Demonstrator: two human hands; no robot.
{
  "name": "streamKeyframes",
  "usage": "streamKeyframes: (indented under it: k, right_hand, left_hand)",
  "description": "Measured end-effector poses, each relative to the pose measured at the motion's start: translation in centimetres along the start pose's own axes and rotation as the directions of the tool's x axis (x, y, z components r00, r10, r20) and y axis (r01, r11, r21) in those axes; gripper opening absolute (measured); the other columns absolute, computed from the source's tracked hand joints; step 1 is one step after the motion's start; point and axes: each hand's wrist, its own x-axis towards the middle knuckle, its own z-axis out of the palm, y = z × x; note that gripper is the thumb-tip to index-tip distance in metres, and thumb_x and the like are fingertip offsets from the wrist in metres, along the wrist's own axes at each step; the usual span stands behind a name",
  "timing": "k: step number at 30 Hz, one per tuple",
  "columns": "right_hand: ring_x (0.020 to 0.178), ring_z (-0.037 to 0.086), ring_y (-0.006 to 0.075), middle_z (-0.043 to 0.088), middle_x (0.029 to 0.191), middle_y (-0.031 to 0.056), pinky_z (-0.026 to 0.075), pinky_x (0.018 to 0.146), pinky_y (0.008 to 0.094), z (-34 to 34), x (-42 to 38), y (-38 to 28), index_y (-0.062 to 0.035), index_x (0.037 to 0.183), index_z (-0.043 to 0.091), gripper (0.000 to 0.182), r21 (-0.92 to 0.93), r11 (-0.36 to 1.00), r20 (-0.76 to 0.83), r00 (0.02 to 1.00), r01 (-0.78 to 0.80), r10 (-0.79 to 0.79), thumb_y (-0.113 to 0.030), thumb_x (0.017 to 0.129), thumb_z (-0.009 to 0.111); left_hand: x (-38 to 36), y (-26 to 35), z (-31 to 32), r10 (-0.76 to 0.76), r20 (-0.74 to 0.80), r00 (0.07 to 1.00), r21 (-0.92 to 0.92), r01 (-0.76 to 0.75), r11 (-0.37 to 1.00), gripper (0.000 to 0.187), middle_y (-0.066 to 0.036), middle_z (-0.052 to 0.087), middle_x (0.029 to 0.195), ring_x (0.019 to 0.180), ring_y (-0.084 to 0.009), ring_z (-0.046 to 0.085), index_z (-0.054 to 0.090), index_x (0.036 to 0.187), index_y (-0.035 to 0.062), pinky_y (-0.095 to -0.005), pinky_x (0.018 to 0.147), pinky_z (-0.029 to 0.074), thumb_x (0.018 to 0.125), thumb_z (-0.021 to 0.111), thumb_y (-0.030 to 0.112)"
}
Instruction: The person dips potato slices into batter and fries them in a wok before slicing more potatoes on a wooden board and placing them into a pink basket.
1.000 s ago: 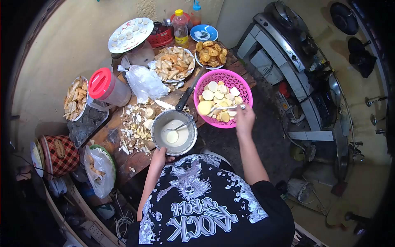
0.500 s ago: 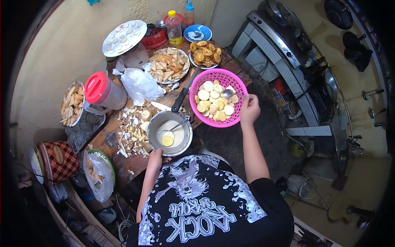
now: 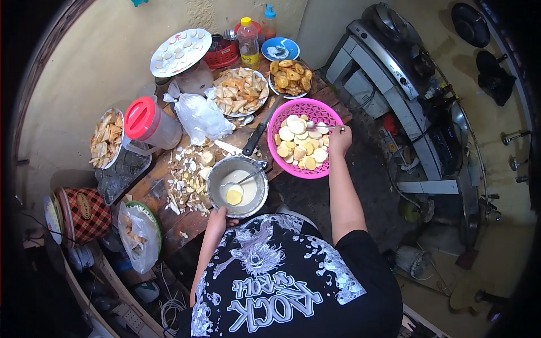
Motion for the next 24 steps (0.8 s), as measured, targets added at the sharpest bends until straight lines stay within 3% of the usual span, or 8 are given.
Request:
streamKeyframes:
  k: [2,5,8,15,21,24]
  right_hand:
    - [0.052,0.06,0.0144,0.064,0.066,0.0108,0.045,0.047,0.0267,0.2,-0.1,0.5,0.0015,0.08,0.053,0.015,0.062,0.998,0.021,1.0,-0.02,0.019,-0.012,0.087,0.05]
    - [0.062,0.064,0.0248,0.066,0.072,0.0142,0.048,0.057,0.0354,0.1,-0.6,0.7,0.0018,0.084,0.054,0.016,0.129,0.991,0.19,0.982,-0.048,0.023,-0.014,0.087,0.051]
    - [0.054,0.062,0.0203,0.066,0.071,0.0137,0.046,0.051,0.0322,0.1,-1.5,-0.4,0.002,0.085,0.053,0.015,0.16,0.979,0.323,0.944,-0.124,0.067,-0.013,0.087,0.051]
    - [0.047,0.049,0.0098,0.062,0.07,0.0114,0.037,0.045,0.024,-0.1,-4.2,-2.0,0.0016,0.09,0.05,0.01,0.267,0.927,0.455,0.882,-0.264,0.121,-0.008,0.091,0.049]
    - [0.048,0.048,0.0085,0.061,0.072,0.0104,0.037,0.045,0.0227,-1.6,-5.7,-2.8,0.0006,0.09,0.05,0.01,0.356,0.888,0.392,0.909,-0.292,0.141,-0.009,0.092,0.049]
    - [0.048,0.047,0.0074,0.059,0.072,0.0071,0.036,0.045,0.0217,-2.6,-6.4,-3.1,-0.0012,0.089,0.049,0.009,0.461,0.882,0.308,0.95,-0.101,-0.052,-0.009,0.093,0.048]
  left_hand:
    - [-0.1,0.0,0.0,0.0,-0.009,1.0,-0.007,0.0,1.0,0.038,-0.016,0.061,0.084,0.06,-0.0199,0.064,0.047,0.106,-0.0114,-0.0257,0.054,0.051,0.09,0.037,0.022]
    - [-0.8,0.9,0.3,-0.025,-0.032,0.999,-0.002,0.025,1.0,0.034,-0.014,0.062,0.083,0.06,-0.0183,0.063,0.048,0.103,-0.0091,-0.0253,0.053,0.05,0.089,0.037,0.02]
    - [-0.6,0.7,0.4,-0.026,-0.037,0.999,-0.024,0.025,0.999,0.032,-0.013,0.063,0.083,0.06,-0.0174,0.063,0.048,0.103,-0.0078,-0.0249,0.053,0.048,0.089,0.037,0.019]
    - [-0.5,0.7,0.4,-0.026,-0.015,1.0,-0.026,0.026,0.999,0.033,-0.013,0.062,0.085,0.06,-0.0173,0.064,0.046,0.107,-0.0074,-0.025,0.052,0.049,0.089,0.037,0.019]
    - [-0.7,0.7,0.4,-0.015,-0.008,1.0,-0.02,0.015,1.0,0.034,-0.013,0.063,0.086,0.061,-0.0177,0.064,0.047,0.108,-0.0075,-0.0249,0.052,0.048,0.089,0.036,0.018]
    - [-0.6,0.5,0.3,-0.014,-0.012,1.0,-0.007,0.014,1.0,0.033,-0.013,0.063,0.086,0.061,-0.0177,0.064,0.047,0.107,-0.0075,-0.0248,0.052,0.048,0.089,0.036,0.018]
